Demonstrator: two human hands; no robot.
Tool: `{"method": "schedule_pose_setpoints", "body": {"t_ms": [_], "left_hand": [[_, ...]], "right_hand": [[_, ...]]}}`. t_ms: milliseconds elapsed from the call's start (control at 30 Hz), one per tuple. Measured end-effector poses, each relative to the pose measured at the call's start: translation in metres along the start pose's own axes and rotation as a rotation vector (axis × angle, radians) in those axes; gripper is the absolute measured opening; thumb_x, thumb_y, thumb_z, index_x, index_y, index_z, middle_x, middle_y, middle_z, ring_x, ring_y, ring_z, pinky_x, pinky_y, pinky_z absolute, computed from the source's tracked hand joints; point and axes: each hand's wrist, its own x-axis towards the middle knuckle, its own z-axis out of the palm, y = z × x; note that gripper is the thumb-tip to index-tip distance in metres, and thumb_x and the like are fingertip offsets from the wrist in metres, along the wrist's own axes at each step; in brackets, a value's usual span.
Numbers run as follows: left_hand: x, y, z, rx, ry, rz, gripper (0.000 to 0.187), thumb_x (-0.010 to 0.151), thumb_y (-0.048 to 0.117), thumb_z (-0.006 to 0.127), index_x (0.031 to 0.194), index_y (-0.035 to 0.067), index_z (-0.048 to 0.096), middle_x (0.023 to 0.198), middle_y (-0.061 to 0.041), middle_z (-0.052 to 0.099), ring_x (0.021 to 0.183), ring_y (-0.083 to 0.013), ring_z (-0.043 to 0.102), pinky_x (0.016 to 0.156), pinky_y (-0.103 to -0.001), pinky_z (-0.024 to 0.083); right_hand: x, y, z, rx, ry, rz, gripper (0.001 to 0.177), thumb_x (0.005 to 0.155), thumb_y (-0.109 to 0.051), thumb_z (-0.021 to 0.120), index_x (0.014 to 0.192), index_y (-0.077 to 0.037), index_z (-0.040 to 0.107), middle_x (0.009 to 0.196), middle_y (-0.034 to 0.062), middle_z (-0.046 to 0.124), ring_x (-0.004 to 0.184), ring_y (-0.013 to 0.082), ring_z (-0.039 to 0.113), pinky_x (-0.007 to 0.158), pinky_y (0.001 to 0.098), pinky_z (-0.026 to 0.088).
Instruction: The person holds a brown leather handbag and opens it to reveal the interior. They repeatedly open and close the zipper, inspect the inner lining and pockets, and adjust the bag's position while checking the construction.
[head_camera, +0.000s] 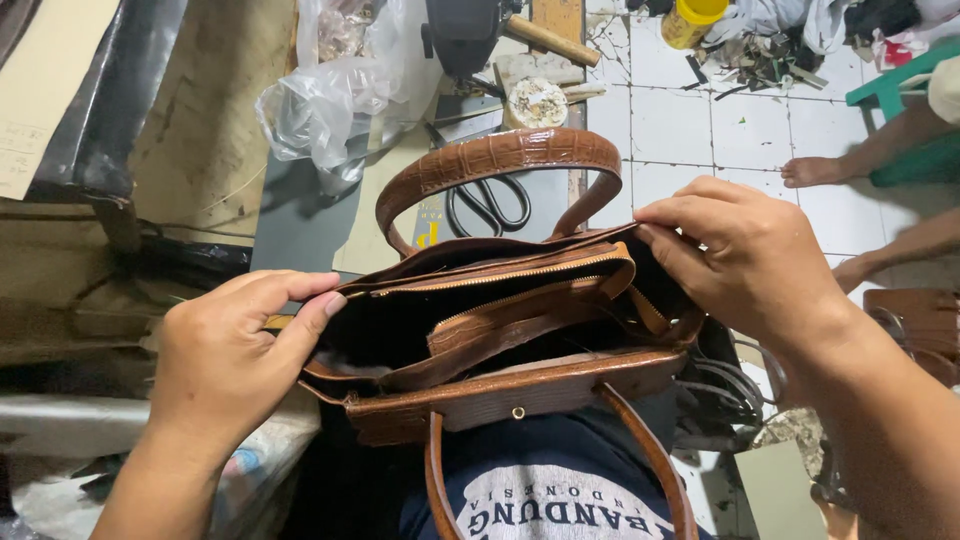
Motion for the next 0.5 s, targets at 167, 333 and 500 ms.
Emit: {"method": "schedule_pose_setpoints", "body": {"t_ms": [167, 333, 500], "left_hand": [[-0.001, 0.000, 0.000, -0.026, -0.021, -0.009, 0.011, 0.092, 0.016, 0.075, 0.102, 0.013, 0.080, 0.101, -0.001, 0.079, 0.088, -0.0133, 0.074, 0.075, -0.027, 0.054], [-0.001, 0.001, 0.002, -0.059, -0.009, -0.030, 0.011, 0.092, 0.016, 0.074, 0.101, 0.011, 0.079, 0.100, -0.002, 0.079, 0.089, -0.0137, 0.074, 0.075, -0.027, 0.055], [0.000, 0.000, 0.004, -0.087, -0.004, 0.019, 0.014, 0.093, 0.014, 0.070, 0.105, 0.010, 0.077, 0.101, -0.003, 0.078, 0.091, -0.0176, 0.074, 0.082, -0.030, 0.054]], "right_hand": [[0.000, 0.005, 0.003, 0.022, -0.009, 0.053, 0.011, 0.094, -0.011, 0.077, 0.105, -0.008, 0.079, 0.097, 0.0056, 0.074, 0.081, 0.0196, 0.068, 0.072, 0.0319, 0.054], [-0.003, 0.005, 0.003, -0.071, -0.039, 0.068, 0.014, 0.095, -0.017, 0.077, 0.108, -0.010, 0.081, 0.101, 0.0050, 0.076, 0.085, 0.0196, 0.069, 0.070, 0.0347, 0.056], [-0.008, 0.010, 0.008, -0.061, 0.008, 0.080, 0.012, 0.097, -0.015, 0.077, 0.108, -0.013, 0.080, 0.105, 0.0034, 0.074, 0.092, 0.0187, 0.069, 0.076, 0.0328, 0.053]]}}
